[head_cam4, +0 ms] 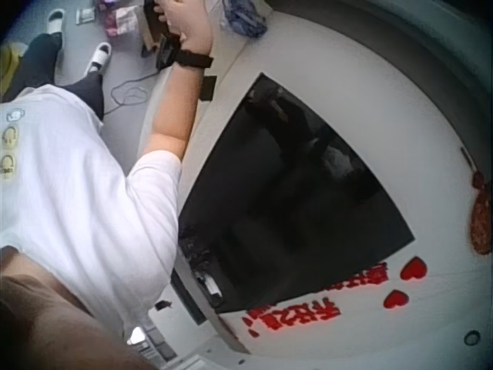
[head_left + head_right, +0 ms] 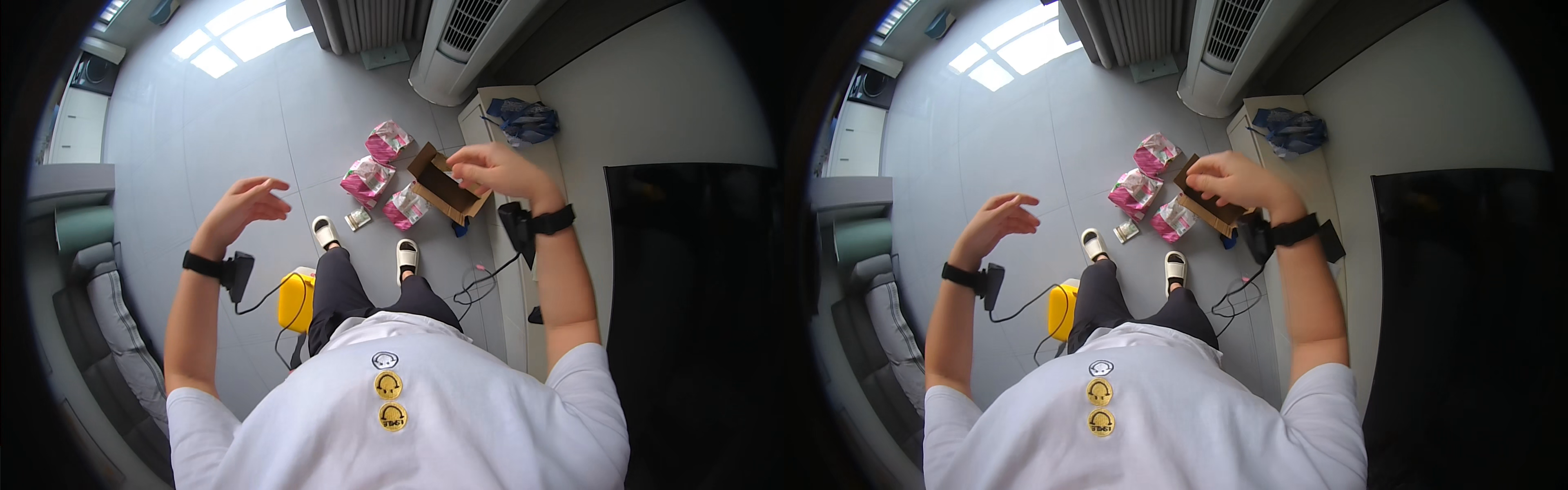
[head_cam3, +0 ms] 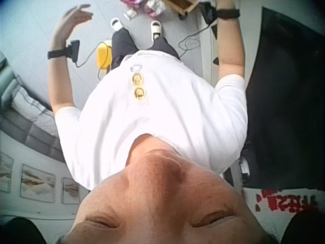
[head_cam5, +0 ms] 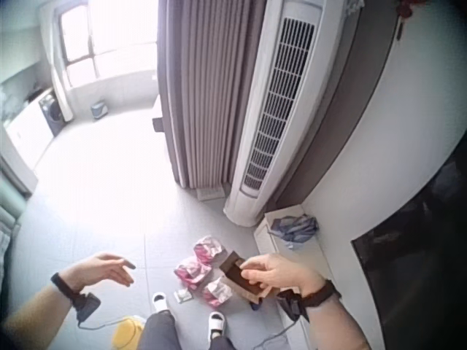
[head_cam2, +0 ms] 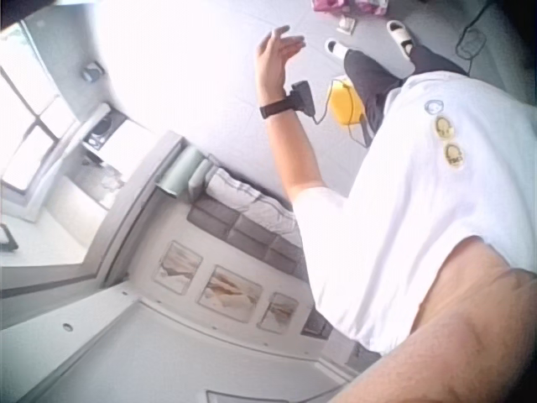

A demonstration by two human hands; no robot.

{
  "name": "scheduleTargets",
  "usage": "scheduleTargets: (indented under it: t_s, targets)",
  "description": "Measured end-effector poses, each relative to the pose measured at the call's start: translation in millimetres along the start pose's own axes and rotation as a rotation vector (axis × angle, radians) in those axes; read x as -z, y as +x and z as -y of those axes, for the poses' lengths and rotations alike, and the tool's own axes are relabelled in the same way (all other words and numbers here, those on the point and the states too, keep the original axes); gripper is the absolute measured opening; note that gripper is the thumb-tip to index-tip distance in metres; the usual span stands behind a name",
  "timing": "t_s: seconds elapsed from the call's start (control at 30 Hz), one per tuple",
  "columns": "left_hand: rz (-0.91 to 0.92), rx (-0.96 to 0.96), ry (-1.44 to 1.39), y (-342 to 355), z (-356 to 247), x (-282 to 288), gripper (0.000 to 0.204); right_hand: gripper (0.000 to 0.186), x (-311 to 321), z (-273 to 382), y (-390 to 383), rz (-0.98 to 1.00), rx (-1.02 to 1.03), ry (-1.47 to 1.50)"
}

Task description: The person unboxes bags of washing powder and a bottle of soap, places the bags into a lower cabinet beneath a sink, and puts the soap bottle into an upper cabinet.

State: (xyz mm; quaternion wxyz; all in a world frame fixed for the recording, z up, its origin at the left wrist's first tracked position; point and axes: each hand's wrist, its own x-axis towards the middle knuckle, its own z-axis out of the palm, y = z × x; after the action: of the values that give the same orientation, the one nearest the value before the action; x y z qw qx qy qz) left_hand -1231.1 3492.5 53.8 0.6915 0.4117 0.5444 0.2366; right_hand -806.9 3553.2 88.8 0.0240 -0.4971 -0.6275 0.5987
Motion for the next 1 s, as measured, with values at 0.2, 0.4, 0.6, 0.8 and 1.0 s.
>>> scheduleTargets:
  t_s: [0.2,0.4,0.6,0.8,1.0]
  targets:
    - [-0.063,0.150,-0.026,99.5,36.5,133.7,0.039,0.032,-24.8,-39.8,135.0,-0.134,-0.039,0.411]
    - [-0.031,0.334,-0.031,285.5,109.3,221.7,0.036,0.030,-59.1,-113.3,293.6,-0.267,-0.208,0.714]
    - [-0.022,0.424,-0.101,486.0,260.0,232.6,0.031,0.023,-104.8,-276.8,450.1,-0.318,-0.460,0.754]
    - [0.042,0.488,0.045,658.0,427.0,198.9,0.031,0.017,-157.9,-490.2,594.8,-0.432,-0.518,0.730]
    - [0.124,0.485,0.041,796.9,594.3,176.8,0.041,0.015,-240.2,-660.8,691.1,-0.315,-0.497,0.846]
